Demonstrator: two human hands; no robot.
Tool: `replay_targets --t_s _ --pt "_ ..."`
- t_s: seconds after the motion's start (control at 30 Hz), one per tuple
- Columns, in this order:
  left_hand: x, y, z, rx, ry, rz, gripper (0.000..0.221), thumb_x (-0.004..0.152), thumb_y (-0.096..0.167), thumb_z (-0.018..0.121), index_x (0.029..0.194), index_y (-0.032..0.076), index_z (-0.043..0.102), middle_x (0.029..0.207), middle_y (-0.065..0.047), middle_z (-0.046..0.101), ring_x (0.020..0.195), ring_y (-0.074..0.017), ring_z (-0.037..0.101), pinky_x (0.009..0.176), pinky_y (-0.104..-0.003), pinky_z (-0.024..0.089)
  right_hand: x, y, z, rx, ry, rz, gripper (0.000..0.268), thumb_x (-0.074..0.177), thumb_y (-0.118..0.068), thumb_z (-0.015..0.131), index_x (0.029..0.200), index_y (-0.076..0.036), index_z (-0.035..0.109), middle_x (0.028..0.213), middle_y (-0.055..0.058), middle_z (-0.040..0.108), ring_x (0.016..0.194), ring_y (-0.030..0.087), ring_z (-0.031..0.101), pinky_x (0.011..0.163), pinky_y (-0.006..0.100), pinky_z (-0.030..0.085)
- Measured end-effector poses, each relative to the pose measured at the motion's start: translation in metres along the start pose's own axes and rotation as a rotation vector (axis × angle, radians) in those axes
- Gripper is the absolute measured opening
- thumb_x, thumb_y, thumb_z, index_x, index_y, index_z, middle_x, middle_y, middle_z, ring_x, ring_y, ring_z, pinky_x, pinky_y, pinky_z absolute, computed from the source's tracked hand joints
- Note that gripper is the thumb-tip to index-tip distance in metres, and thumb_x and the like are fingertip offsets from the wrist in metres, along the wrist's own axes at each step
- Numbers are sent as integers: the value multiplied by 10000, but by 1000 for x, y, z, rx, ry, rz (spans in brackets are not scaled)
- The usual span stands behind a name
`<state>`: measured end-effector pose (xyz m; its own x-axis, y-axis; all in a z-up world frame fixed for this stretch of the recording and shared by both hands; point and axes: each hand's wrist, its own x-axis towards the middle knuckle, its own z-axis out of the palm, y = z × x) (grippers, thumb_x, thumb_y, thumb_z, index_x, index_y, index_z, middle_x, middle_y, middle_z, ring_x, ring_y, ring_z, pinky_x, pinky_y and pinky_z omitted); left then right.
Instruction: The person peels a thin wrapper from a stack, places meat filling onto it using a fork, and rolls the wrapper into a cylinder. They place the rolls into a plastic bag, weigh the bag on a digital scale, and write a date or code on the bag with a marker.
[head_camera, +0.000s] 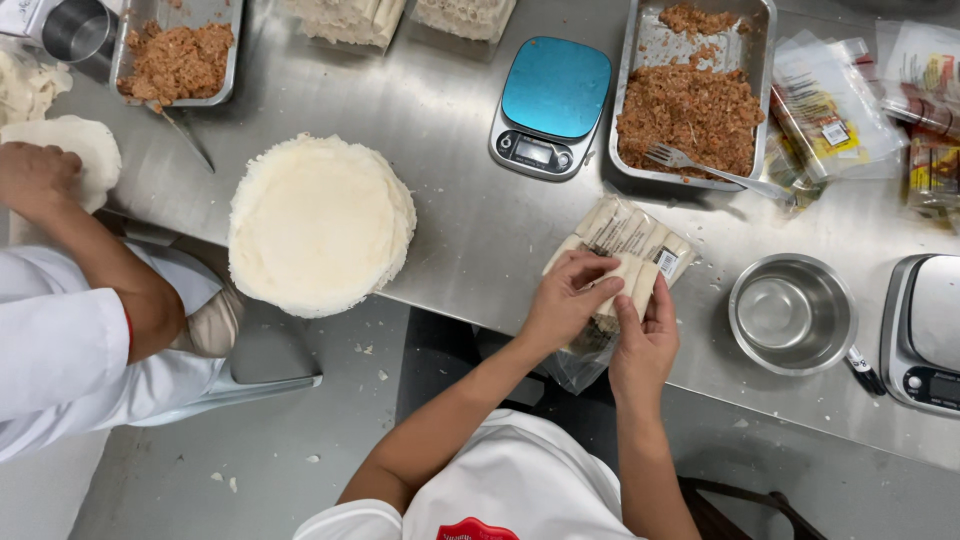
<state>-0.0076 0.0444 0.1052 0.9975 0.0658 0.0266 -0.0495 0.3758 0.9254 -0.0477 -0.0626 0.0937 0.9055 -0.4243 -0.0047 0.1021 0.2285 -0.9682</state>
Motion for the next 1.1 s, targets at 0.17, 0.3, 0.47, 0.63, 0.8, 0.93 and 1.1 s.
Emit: replay_targets --t_s 0.17,0.3,0.47,0.63,0.8,0.93,1.1 --pt "15 64 17 445 -292 -153 395 1084 441 492 1212 146 721 1031 -83 755 1121 -272 706 1022 -459 540 11 -23 -2 102 42 50 822 847 128 720 1565 -12 346 1454 134 532 1250 199 614 1052 305 568" --pt "111 0 5 737 -593 394 325 1004 17 489 1297 20 631 1210 -241 668 1225 -439 634 1083 -521 491 32 -35 -53 227 -13 181 822 843 142 670 1575 -87 373 1476 188 549 1228 277 657 980 326 623" --pt "120 -52 -6 1374 -545 475 439 970 451 547 1225 110 653 1111 -161 683 1207 -362 630 1071 -553 444 11 -54 -111 122 -8 283 844 787 102 682 1558 -108 409 1452 133 579 1280 257 646 988 314 587" --pt "48 35 -9 1415 -382 280 405 1043 331 467 1279 24 587 1271 -183 601 1207 -348 571 1075 -497 453 -23 -73 -115 -53 98 422 903 751 87 663 1574 -132 365 1521 87 497 1296 216 528 995 296 493" --pt "-53 22 7 538 -302 16 192 994 297 696 1123 158 722 922 -40 659 874 -225 695 795 -340 560 -41 -30 -58 30 99 226 975 719 137 751 1563 -68 306 1505 171 517 1338 272 566 1119 386 522" --pt "-66 15 2 226 -80 -243 335 908 164 798 1219 69 718 1070 -97 727 966 -159 724 821 -262 615 -44 -30 -26 103 56 200 657 967 78 571 1576 -20 343 1471 200 542 1314 268 573 1112 398 532" --pt "-63 12 -4 37 -45 -297 473 900 83 792 1346 62 638 1125 -122 740 977 -111 714 869 -253 615 -44 -27 -22 118 59 175 553 1005 68 545 1540 3 417 1451 228 568 1279 284 598 1078 400 553"
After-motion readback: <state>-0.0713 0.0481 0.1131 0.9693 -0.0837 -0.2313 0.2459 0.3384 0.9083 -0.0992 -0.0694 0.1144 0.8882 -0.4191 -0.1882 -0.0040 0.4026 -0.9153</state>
